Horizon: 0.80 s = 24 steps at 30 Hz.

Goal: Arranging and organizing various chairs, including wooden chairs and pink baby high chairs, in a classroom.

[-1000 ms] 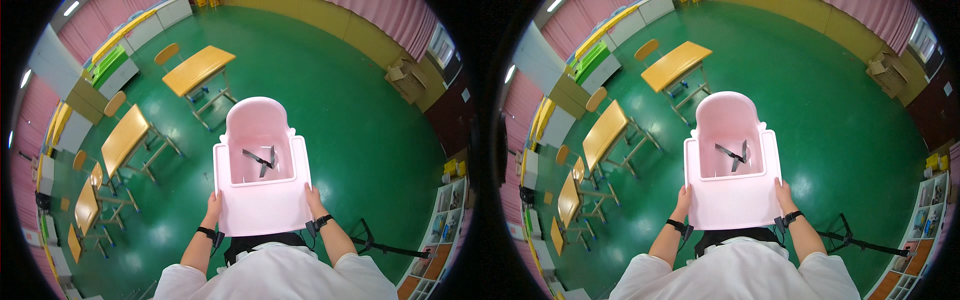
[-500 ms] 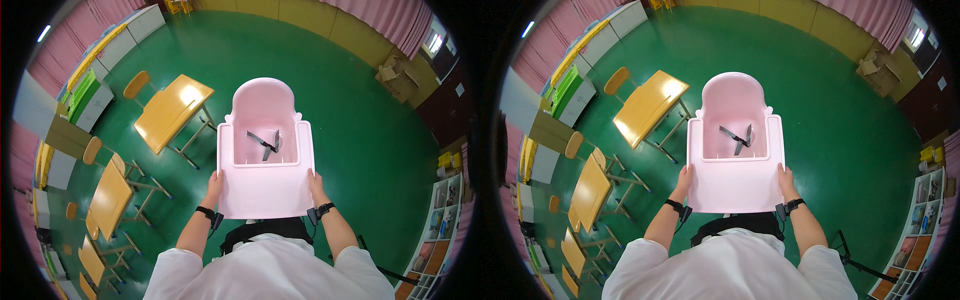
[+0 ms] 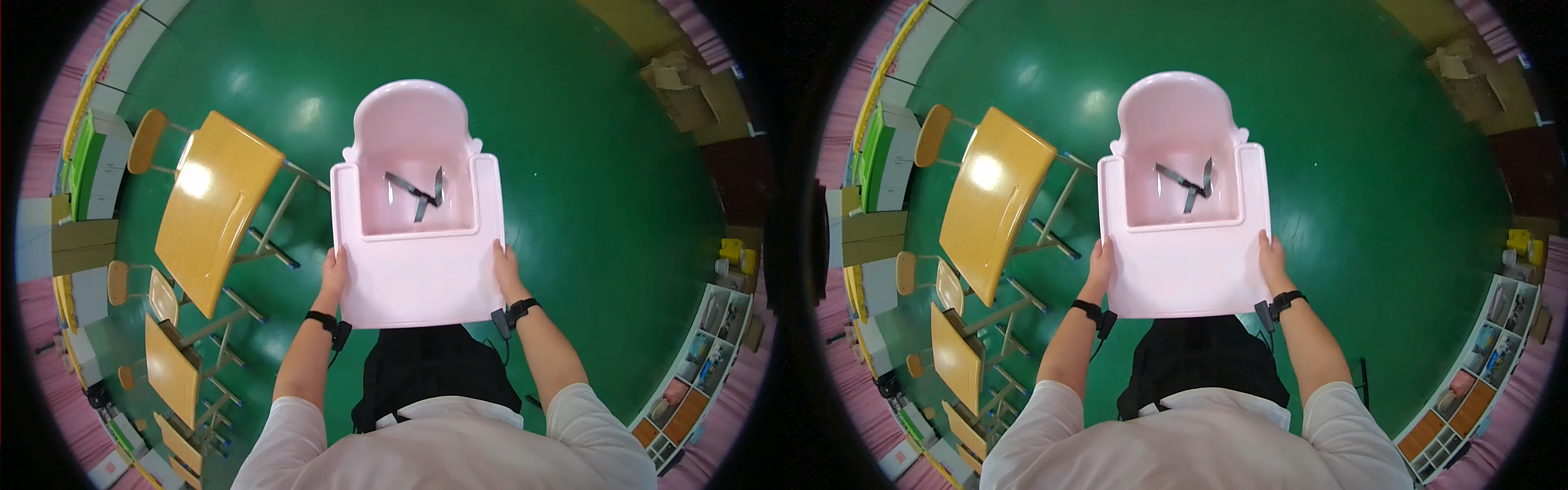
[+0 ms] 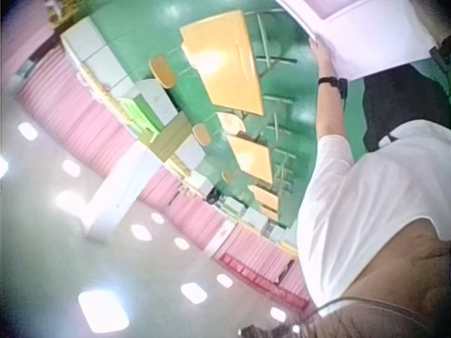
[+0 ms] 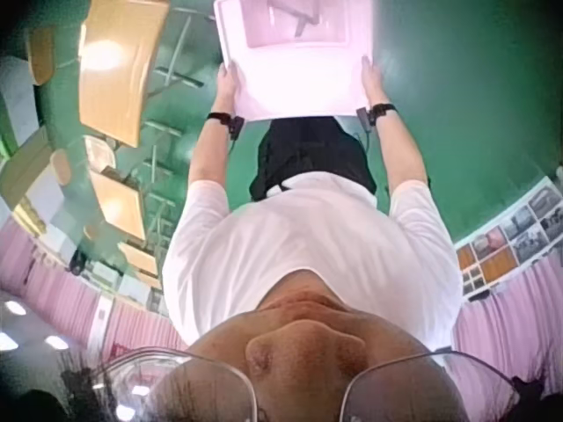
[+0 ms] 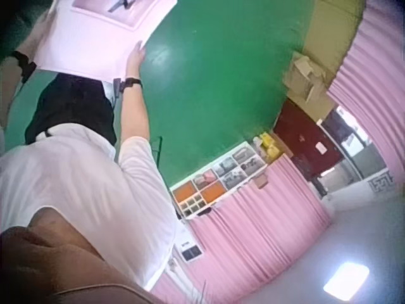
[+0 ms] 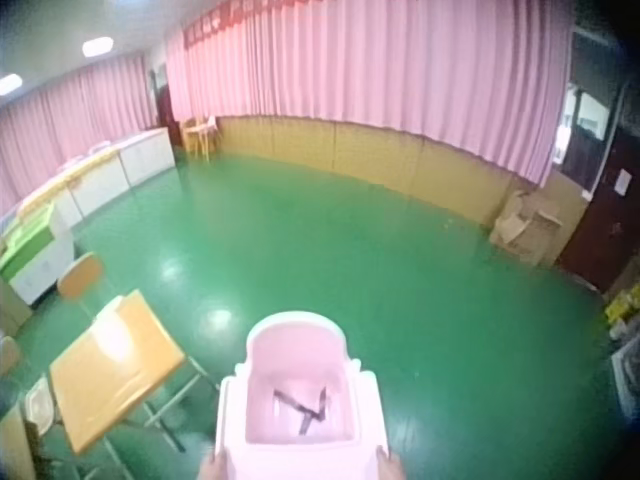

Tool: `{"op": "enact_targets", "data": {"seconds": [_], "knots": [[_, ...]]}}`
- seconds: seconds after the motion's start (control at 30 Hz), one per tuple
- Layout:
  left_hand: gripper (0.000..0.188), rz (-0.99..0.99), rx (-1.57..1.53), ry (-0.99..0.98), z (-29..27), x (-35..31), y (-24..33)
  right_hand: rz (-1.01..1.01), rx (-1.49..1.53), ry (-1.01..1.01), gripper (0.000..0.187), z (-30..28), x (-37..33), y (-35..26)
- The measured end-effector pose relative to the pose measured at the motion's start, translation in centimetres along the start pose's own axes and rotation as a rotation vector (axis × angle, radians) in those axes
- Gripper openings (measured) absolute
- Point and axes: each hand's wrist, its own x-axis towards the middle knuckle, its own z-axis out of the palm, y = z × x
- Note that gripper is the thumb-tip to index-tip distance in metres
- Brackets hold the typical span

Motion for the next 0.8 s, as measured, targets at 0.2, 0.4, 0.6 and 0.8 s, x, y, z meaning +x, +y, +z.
{"op": "enact_targets", "data": {"seconds": [0.2, 0.4, 0.6, 0.8], "knots": [[0.048, -0.121, -0.187, -0.120, 0.2, 2.8, 3.7, 0.037, 0.177, -0.114, 0.064, 0.9, 3.0, -4.1], [0.060, -0.352, -0.448, -0.353, 1.0, 10.4, 8.0, 0.489, 0.564, -0.440, 0.059, 1.3, 8.1, -10.4], [0.058, -0.209, -0.416, -0.321, 2.6, 18.2, 13.0, 0.389, 0.507, -0.397, 0.056, 1.4, 14.7, -17.6], [0.061, -0.095, -0.319, -0.318, 3.8, 26.5, 21.8, 0.277, 0.496, -0.407, 0.048, 3.1, 20.2, -29.2]]}}
